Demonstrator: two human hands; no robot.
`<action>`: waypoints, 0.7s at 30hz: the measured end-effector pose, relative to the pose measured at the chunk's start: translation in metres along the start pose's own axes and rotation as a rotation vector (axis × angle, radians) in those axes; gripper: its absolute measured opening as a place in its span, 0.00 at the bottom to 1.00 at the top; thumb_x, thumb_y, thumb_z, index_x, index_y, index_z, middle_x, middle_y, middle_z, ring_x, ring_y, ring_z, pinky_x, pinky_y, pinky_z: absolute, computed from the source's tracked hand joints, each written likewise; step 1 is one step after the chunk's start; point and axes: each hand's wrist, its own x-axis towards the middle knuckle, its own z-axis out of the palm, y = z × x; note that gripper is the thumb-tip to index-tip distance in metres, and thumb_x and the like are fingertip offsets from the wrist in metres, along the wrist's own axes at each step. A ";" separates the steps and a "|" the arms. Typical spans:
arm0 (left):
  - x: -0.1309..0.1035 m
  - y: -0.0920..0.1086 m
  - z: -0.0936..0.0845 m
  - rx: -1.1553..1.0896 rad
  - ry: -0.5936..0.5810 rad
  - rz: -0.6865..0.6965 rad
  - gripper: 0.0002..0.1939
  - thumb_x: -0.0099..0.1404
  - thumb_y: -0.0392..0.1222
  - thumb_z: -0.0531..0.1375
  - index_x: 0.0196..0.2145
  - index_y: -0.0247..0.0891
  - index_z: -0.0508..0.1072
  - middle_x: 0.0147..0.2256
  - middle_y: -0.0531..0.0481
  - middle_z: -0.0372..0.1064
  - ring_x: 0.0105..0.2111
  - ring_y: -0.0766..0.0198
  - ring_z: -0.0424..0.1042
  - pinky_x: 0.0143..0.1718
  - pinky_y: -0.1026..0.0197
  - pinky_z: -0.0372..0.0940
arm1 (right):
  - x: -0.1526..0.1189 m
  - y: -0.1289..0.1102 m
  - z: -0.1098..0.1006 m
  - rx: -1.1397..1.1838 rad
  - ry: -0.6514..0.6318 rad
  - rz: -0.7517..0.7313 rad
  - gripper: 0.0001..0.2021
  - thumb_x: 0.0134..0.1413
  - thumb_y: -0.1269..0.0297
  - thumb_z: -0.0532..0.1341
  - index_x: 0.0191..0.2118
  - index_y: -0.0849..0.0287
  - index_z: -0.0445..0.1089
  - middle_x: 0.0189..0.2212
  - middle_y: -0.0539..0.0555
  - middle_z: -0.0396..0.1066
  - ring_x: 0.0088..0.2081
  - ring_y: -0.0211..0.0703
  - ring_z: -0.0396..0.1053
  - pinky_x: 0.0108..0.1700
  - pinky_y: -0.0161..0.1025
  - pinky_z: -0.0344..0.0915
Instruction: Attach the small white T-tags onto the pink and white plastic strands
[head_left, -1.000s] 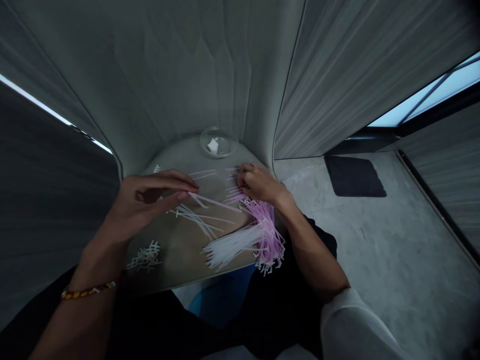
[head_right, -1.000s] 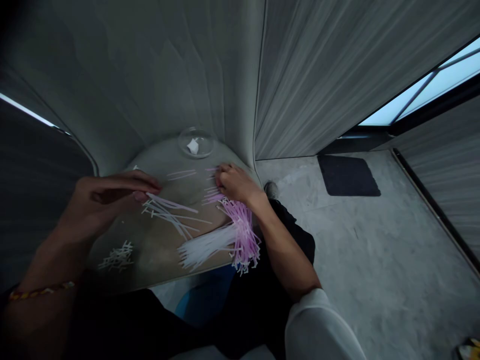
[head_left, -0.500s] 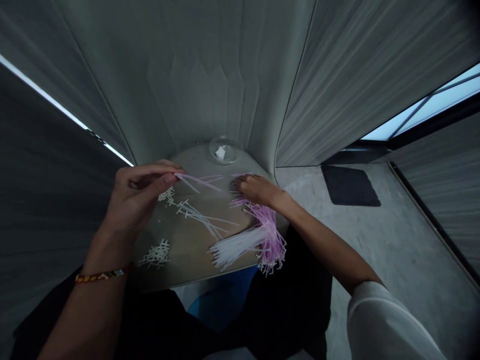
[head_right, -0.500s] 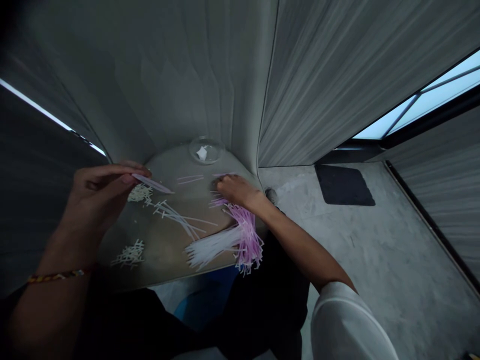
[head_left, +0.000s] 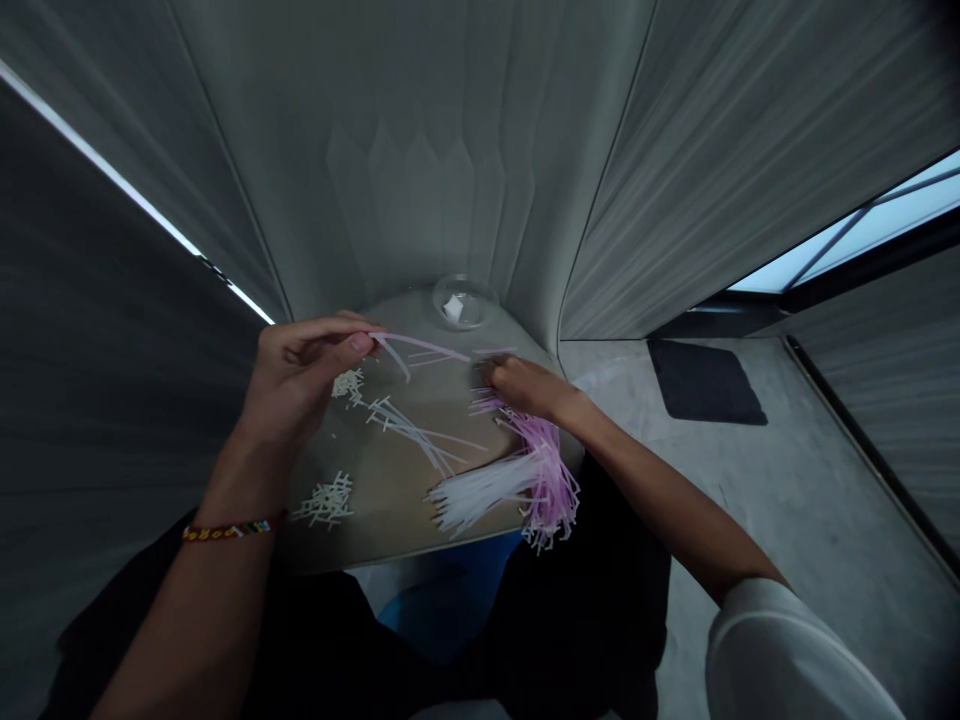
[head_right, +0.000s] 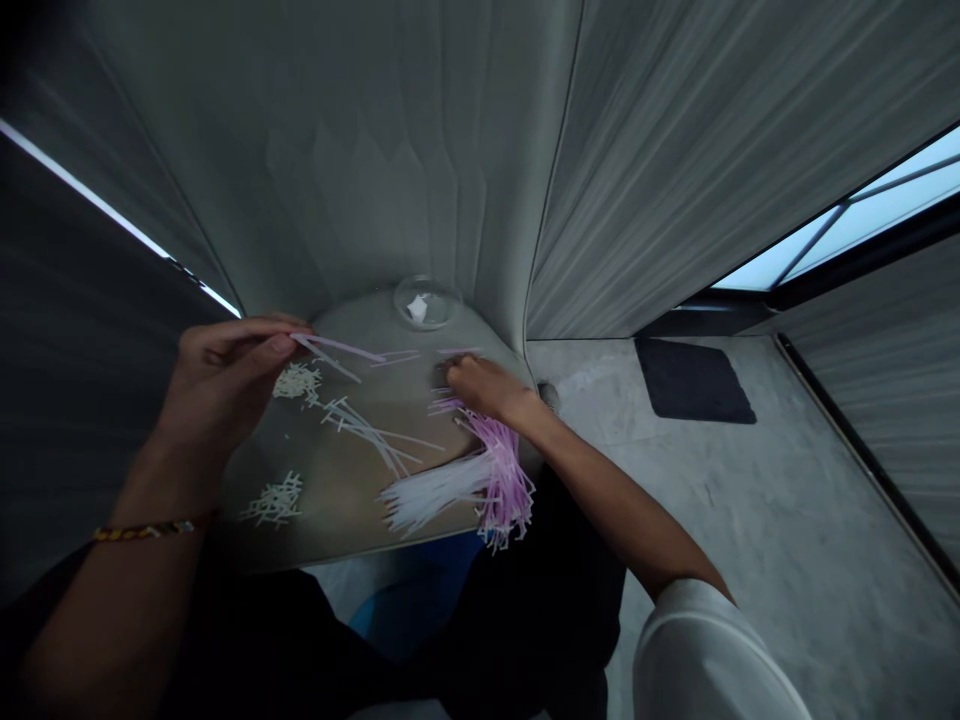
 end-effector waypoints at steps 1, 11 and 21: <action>0.000 0.000 0.000 0.002 0.011 -0.001 0.06 0.61 0.37 0.70 0.38 0.42 0.85 0.37 0.46 0.77 0.35 0.65 0.73 0.36 0.62 0.67 | 0.000 0.000 0.000 -0.005 -0.004 0.000 0.12 0.68 0.75 0.54 0.47 0.65 0.75 0.44 0.63 0.78 0.46 0.47 0.75 0.46 0.38 0.66; 0.000 0.001 0.000 -0.019 0.055 -0.003 0.06 0.61 0.36 0.70 0.38 0.40 0.85 0.36 0.47 0.78 0.35 0.66 0.75 0.38 0.64 0.68 | -0.006 -0.012 -0.008 -0.131 0.015 0.047 0.13 0.65 0.78 0.54 0.45 0.66 0.76 0.44 0.67 0.78 0.47 0.52 0.76 0.47 0.42 0.68; 0.002 0.003 -0.004 -0.013 0.082 -0.015 0.07 0.59 0.41 0.72 0.37 0.41 0.85 0.36 0.47 0.79 0.35 0.65 0.74 0.38 0.63 0.70 | 0.046 -0.047 -0.035 -0.143 0.090 -0.087 0.14 0.70 0.71 0.50 0.49 0.63 0.73 0.46 0.61 0.77 0.47 0.49 0.75 0.46 0.41 0.68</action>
